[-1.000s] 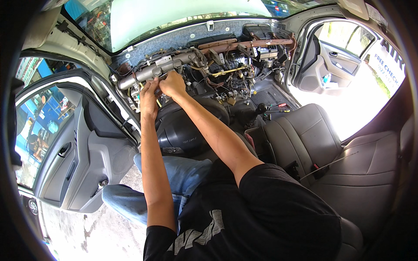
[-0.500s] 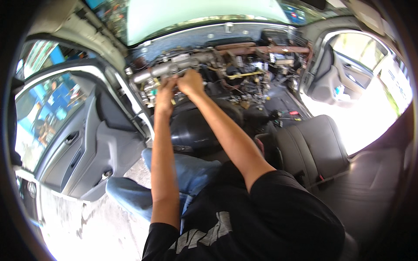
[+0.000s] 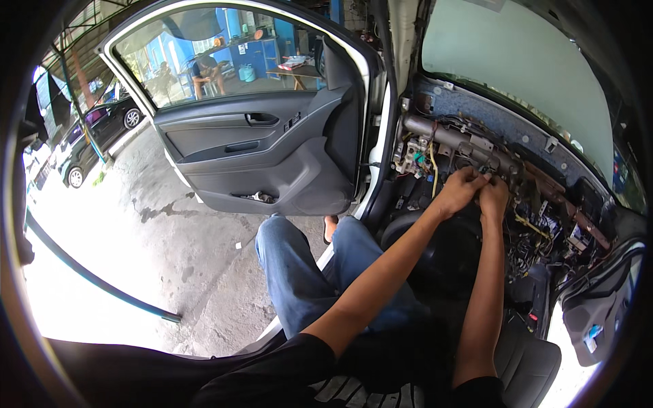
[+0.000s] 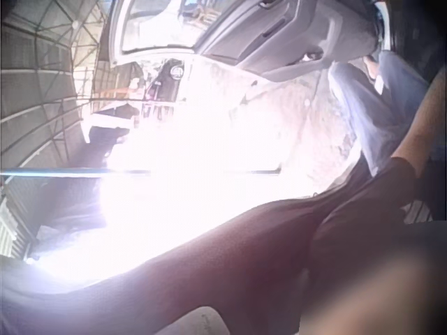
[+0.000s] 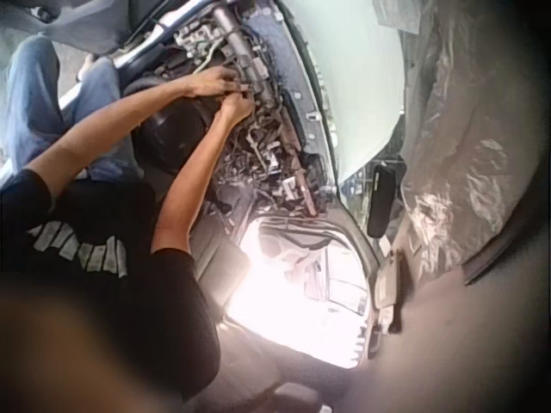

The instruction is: The person works on the exposed wiring and components behind the dashboard of a car. They use both hands to manipulate wires and connectors in the area above the steering column.

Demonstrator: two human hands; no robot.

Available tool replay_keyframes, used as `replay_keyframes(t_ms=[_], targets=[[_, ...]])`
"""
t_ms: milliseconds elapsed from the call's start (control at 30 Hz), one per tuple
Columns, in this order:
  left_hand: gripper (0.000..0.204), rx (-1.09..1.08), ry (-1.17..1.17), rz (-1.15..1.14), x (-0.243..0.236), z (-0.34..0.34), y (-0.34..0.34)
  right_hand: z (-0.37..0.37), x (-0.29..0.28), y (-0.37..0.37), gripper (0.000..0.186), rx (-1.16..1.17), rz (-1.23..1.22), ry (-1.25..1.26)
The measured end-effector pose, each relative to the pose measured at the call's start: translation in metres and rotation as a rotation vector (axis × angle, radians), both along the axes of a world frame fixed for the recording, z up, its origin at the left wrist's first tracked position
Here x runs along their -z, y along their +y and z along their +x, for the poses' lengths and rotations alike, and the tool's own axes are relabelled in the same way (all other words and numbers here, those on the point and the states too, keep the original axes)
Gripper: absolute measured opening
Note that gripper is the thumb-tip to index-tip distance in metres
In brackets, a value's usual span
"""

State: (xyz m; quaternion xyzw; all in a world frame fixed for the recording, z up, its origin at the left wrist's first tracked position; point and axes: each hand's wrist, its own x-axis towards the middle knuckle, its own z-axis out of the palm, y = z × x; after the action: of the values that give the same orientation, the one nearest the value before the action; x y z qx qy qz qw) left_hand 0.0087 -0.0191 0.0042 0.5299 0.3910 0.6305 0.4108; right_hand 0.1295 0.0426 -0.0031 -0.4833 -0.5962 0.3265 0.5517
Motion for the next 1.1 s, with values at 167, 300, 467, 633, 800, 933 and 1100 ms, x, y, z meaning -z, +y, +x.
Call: replay_keyframes(t_ms=[167,300,467,633,800,933,1100], targets=[[0.041,-0.004,-0.017,0.019,-0.003,-0.001,0.001,-0.001,-0.005,-0.002,0.028,0.025,0.03,-0.047],[0.038,-0.04,0.031,0.038,-0.003,-0.003,0.0,0.0,-0.009,-0.002,0.031,0.009,-0.01,-0.08],[0.036,-0.011,-0.031,-0.002,-0.007,-0.002,-0.003,-0.001,-0.009,-0.004,0.031,-0.003,-0.016,-0.051],[0.035,-0.006,-0.056,0.02,-0.006,-0.001,-0.003,0.001,-0.011,-0.006,0.032,-0.005,-0.02,-0.069],[0.033,0.019,-0.063,0.01,-0.002,0.0,0.002,0.002,-0.01,-0.001,0.03,0.026,-0.049,-0.058],[0.032,0.005,-0.047,-0.001,-0.002,-0.001,0.003,0.004,-0.005,0.004,0.032,-0.013,-0.082,-0.041],[0.029,0.001,-0.052,0.024,-0.004,-0.001,0.0,0.007,-0.002,0.012,0.03,0.022,-0.012,-0.119]])
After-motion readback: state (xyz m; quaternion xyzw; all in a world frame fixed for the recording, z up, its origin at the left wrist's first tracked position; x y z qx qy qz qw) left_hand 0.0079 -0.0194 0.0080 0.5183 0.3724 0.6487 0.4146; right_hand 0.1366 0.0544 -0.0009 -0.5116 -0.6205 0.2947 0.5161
